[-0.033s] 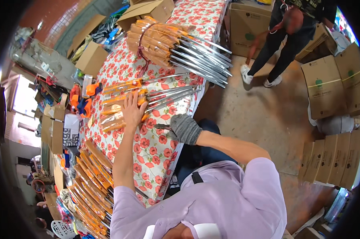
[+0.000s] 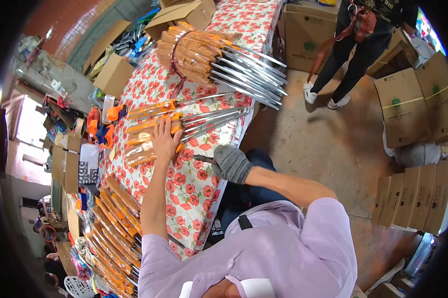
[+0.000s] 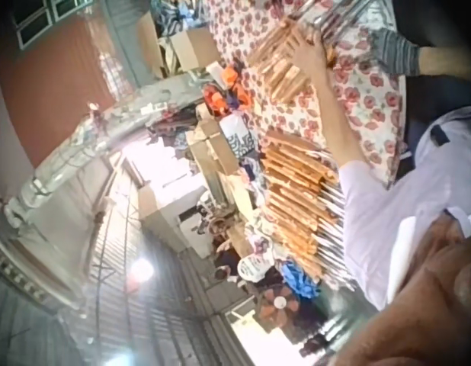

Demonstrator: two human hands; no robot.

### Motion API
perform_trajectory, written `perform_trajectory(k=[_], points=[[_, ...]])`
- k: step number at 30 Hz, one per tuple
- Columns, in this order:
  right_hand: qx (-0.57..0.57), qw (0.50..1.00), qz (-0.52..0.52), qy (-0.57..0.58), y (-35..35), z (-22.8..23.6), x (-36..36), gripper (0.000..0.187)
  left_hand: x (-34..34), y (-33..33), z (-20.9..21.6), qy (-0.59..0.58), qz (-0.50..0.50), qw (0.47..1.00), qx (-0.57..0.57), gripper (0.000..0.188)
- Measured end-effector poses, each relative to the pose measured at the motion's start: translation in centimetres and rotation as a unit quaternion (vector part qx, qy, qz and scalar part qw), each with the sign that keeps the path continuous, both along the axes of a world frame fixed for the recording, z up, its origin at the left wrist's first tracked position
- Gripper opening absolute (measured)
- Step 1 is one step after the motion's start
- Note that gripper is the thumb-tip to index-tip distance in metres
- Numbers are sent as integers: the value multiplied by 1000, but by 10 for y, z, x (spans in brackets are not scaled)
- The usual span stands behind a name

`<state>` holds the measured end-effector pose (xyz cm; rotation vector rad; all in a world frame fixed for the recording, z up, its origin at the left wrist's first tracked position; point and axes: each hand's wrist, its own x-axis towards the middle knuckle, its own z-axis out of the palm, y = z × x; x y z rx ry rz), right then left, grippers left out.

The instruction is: Sorting and organizing bundles of metal rods with orange handles on a production floor table.

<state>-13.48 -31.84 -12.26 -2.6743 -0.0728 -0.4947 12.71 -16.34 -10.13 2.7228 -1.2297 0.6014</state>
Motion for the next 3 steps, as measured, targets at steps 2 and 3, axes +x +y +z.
perform_trajectory(k=[2, 3], points=[[217, 966, -141, 19, 6, -18, -27, 42, -1, -10, -16, 0, -50, 997, -62, 79], [318, 923, -214, 20, 9, -28, -44, 46, -5, -11, -11, 56, -107, 987, -105, 85]])
